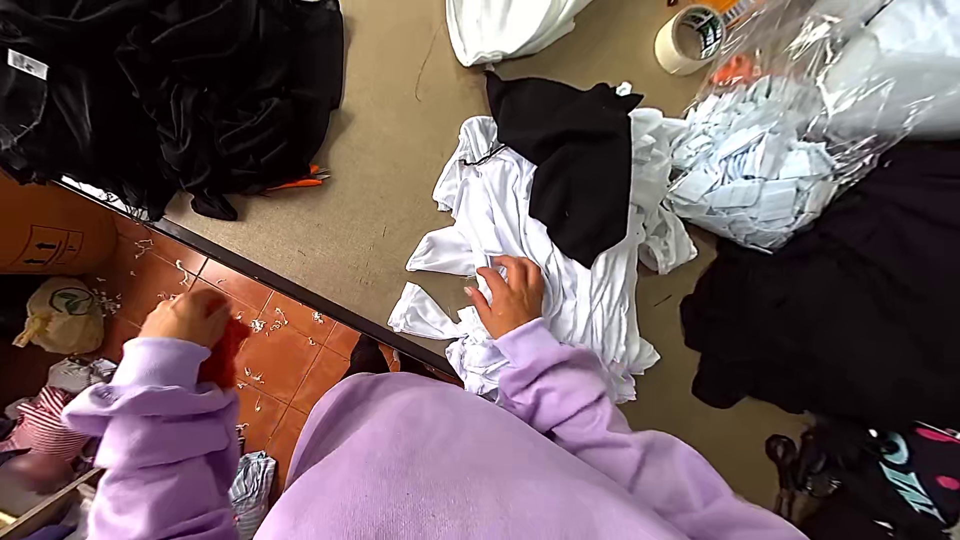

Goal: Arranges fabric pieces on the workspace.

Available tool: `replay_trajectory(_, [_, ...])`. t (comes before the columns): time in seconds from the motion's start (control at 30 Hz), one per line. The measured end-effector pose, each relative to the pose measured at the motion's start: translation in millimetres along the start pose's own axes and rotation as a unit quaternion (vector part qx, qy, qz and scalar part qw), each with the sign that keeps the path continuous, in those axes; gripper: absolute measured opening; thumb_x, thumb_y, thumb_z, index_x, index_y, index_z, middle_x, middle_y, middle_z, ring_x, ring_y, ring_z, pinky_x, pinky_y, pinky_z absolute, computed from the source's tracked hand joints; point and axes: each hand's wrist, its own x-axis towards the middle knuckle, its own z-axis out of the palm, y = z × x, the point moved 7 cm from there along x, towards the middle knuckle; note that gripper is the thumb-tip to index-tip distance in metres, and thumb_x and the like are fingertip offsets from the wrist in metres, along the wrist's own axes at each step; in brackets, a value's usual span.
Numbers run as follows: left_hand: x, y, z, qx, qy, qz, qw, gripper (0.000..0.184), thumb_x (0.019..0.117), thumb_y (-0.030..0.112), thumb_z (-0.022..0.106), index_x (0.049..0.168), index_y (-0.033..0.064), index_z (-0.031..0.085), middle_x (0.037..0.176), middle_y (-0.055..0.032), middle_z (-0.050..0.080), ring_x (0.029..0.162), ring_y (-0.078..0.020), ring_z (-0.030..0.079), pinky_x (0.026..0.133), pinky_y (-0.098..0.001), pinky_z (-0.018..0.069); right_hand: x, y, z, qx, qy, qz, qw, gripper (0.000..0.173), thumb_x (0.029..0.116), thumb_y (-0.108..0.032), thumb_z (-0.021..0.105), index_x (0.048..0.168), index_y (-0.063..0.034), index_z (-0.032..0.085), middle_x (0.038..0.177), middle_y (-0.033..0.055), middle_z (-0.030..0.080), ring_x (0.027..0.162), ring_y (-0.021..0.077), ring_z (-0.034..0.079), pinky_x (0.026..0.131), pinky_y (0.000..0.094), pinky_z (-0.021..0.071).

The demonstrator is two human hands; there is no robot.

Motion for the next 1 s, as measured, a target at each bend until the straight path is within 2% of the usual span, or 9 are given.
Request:
replay_trajectory(0.17, [17.8,126.9,7.4,-0.107,0.115,0.201,0.967,0.047,0.0987,0.032,0.068,0.131,-0.0013,0.063,0.118,-0.0322,0.067,0.108,-0.0535,0.065,0.091,-0.0735,0.0473,22.5,-16.5,9.6,-0.032,-0.02,0.051,0.998,0.013,0.0925,-0.01,0.071,0.097,0.0018,0.074,0.129,0.026,0.062,0.129,0.0519,0.048,0.097,0.0723,0.0355])
replay_trajectory(0.33, [45.1,125.6,40.0,-0.125,0.073,0.208,0.967,0.036,0.0931,0.017,0.076,0.12,-0.0046,0.066,0.116,-0.0315,0.066,0.109,-0.051,0.065,0.093,-0.0708,0.0479,6.6,-10.5,-12.7,0.023,0.066,0.067,0.995,0.016,0.0927,-0.014,0.072,0.091,0.0019,0.073,0.116,0.027,0.066,0.121,0.0537,0.053,0.088,0.0699,0.0407])
replay_trajectory(0.43, [37.1,109.6,-1.0,-0.238,0.202,0.274,0.91,0.029,0.092,0.013,0.071,0.112,-0.0075,0.067,0.104,-0.0278,0.07,0.098,-0.0392,0.069,0.089,-0.0594,0.0535,-0.7,-59.1,-37.0,0.227,0.182,-0.006,0.957,0.017,0.0963,-0.011,0.065,0.091,0.0056,0.066,0.105,0.0215,0.067,0.103,0.032,0.065,0.088,0.0447,0.0541])
replay_trajectory(0.53, [30.1,105.2,-52.3,-0.205,0.315,0.253,0.892,0.051,0.0983,0.03,0.065,0.139,-0.0004,0.058,0.136,-0.0315,0.057,0.129,-0.0429,0.055,0.109,-0.0563,0.0427,-9.6,-161.6,-36.3,0.45,0.023,-0.209,0.868,0.022,0.0958,-0.015,0.066,0.103,0.0067,0.067,0.116,0.019,0.07,0.112,0.0248,0.068,0.096,0.0399,0.0562])
replay_trajectory(0.6, [30.5,114.8,-68.6,-0.139,0.328,0.256,0.899,0.065,0.0984,0.039,0.061,0.154,0.0081,0.047,0.155,-0.0336,0.038,0.144,-0.0529,0.035,0.114,-0.0682,0.0289,-19.9,-192.8,-16.4,0.3,-0.073,-0.294,0.905,0.05,0.0888,-0.033,0.076,0.126,-0.0011,0.068,0.139,0.015,0.064,0.136,0.0328,0.054,0.112,0.0532,0.0426])
replay_trajectory(0.7, [18.1,161.8,-48.3,-0.13,0.261,0.357,0.887,0.045,0.1018,0.022,0.058,0.138,-0.0042,0.059,0.136,-0.0324,0.059,0.129,-0.0482,0.056,0.108,-0.0618,0.0438,-19.7,-131.4,33.7,0.143,-0.123,-0.138,0.972,0.067,0.0872,-0.036,0.079,0.142,-0.0045,0.059,0.156,0.0226,0.046,0.147,0.0474,0.037,0.114,0.0679,0.033])
replay_trajectory(0.8, [0.6,238.7,15.8,-0.152,0.122,0.456,0.868,0.031,0.0972,0.008,0.063,0.124,-0.0066,0.067,0.113,-0.0253,0.071,0.102,-0.0379,0.071,0.09,-0.0537,0.0581,-44.0,-62.5,51.9,0.109,-0.099,-0.078,0.986,0.054,0.0921,-0.012,0.073,0.144,-0.004,0.058,0.156,0.0251,0.044,0.135,0.0493,0.05,0.103,0.0633,0.0469])
replay_trajectory(0.9, [-16.9,326.0,78.8,-0.091,-0.016,0.526,0.846,0.053,0.0915,0.011,0.074,0.143,0.0085,0.061,0.138,-0.0244,0.06,0.124,-0.0428,0.061,0.099,-0.0607,0.0516,-83.4,-33.8,37.8,0.1,-0.093,-0.099,0.986,0.049,0.086,0.008,0.067,0.134,-0.0023,0.066,0.137,0.0232,0.062,0.117,0.0443,0.064,0.096,0.0593,0.0538])
replay_trajectory(1.0, [-4.8,377.7,130.2,0.052,-0.028,0.589,0.806,0.059,0.0928,0.006,0.066,0.149,0.0206,0.056,0.154,-0.0215,0.047,0.141,-0.0455,0.045,0.101,-0.0647,0.0449,-122.5,-6.1,21.8,0.035,-0.147,-0.095,0.984,0.024,0.0817,-0.001,0.072,0.105,0.0003,0.074,0.1,0.0204,0.074,0.1,0.0415,0.071,0.089,0.0598,0.0543])
